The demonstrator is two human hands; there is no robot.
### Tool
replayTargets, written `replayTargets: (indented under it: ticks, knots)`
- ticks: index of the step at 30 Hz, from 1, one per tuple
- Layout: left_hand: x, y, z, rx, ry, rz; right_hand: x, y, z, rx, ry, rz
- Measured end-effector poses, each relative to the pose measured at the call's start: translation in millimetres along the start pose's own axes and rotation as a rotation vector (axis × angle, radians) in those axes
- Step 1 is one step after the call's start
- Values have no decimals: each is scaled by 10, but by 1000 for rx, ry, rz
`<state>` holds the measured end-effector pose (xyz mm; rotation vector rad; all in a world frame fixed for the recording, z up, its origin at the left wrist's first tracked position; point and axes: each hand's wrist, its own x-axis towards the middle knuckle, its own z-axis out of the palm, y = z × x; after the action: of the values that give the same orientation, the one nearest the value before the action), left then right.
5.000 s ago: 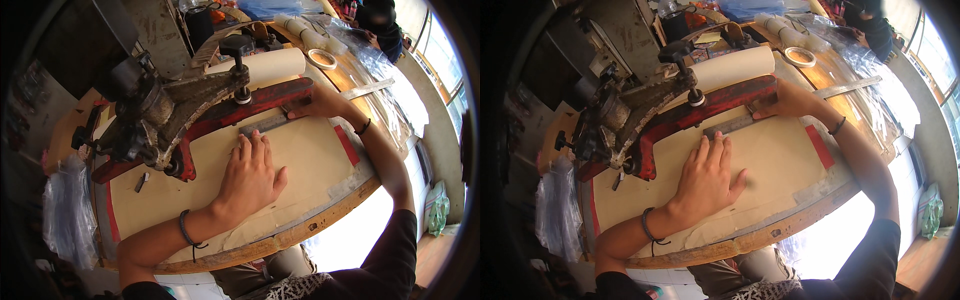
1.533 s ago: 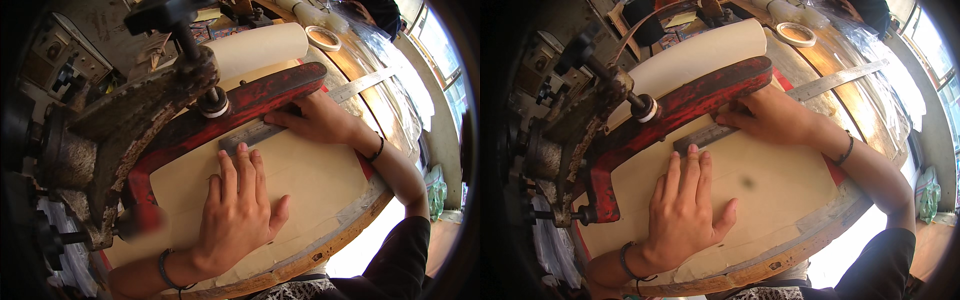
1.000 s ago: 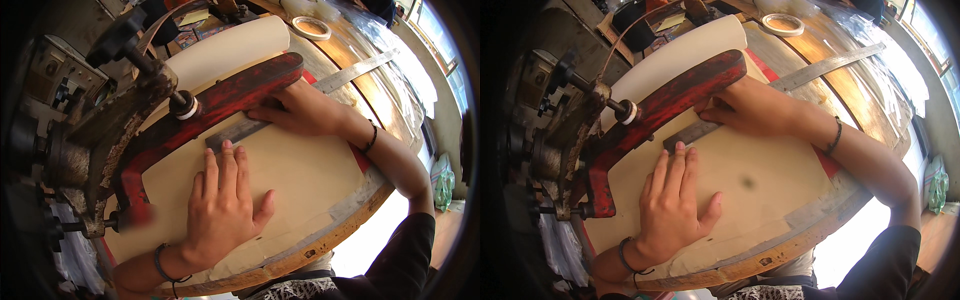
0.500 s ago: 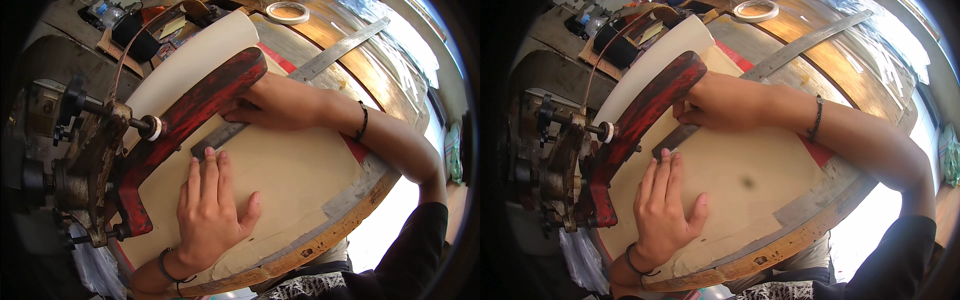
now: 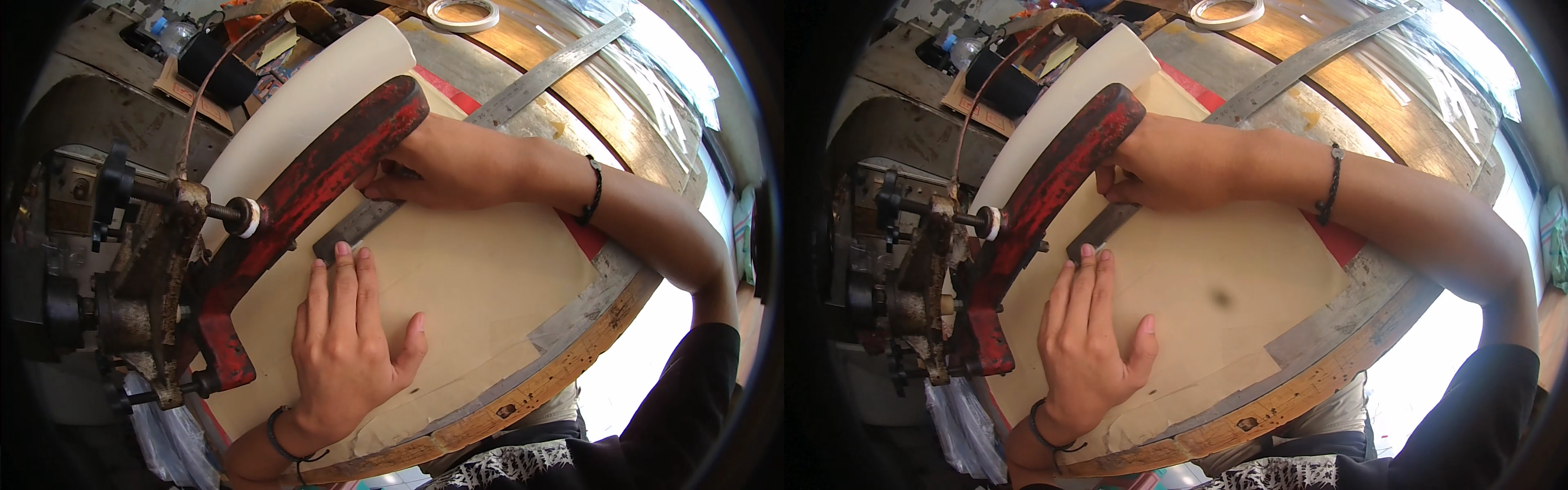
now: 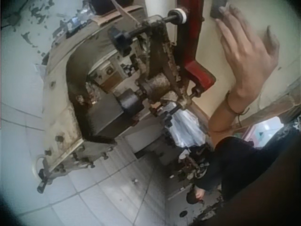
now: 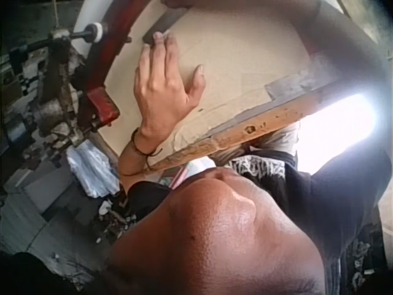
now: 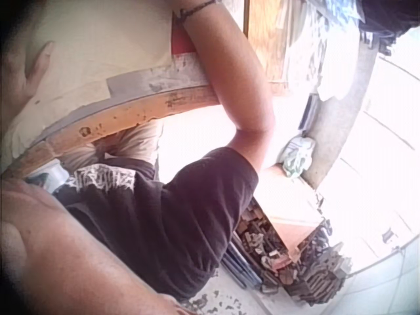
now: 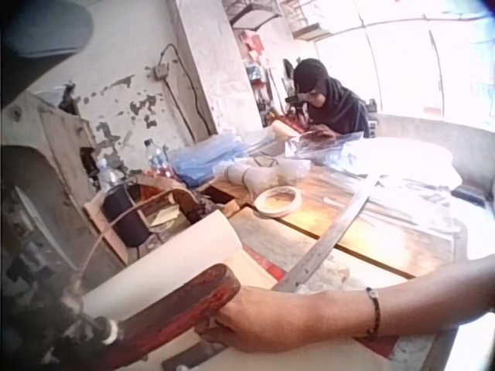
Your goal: The person aligns a sheet of material under a stamping machine using a ruler to measure and position it accurately.
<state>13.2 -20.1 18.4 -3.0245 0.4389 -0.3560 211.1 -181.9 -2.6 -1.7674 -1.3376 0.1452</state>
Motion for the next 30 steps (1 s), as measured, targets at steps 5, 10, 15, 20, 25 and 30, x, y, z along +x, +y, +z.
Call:
replayTargets:
  ticks: [5, 10, 15, 20, 25, 30]
  knots:
    - [23, -17, 51, -14, 1, 6, -13, 50, 1, 26, -15, -21]
    - [16, -39, 49, 66, 14, 41, -15, -16, 6, -18, -22, 52]
    - [12, -21, 72, 20, 37, 32, -42, 86, 29, -262, 13, -72]
    - [-44, 11, 36, -6, 45, 9, -76, 96, 20, -315, 81, -143]
    - [-14, -6, 142, -3, 132, 28, -69, 154, -28, -292, -36, -98]
    - [-9, -23, 129, -48, 173, 27, -115, 41, -56, -442, -39, -99]
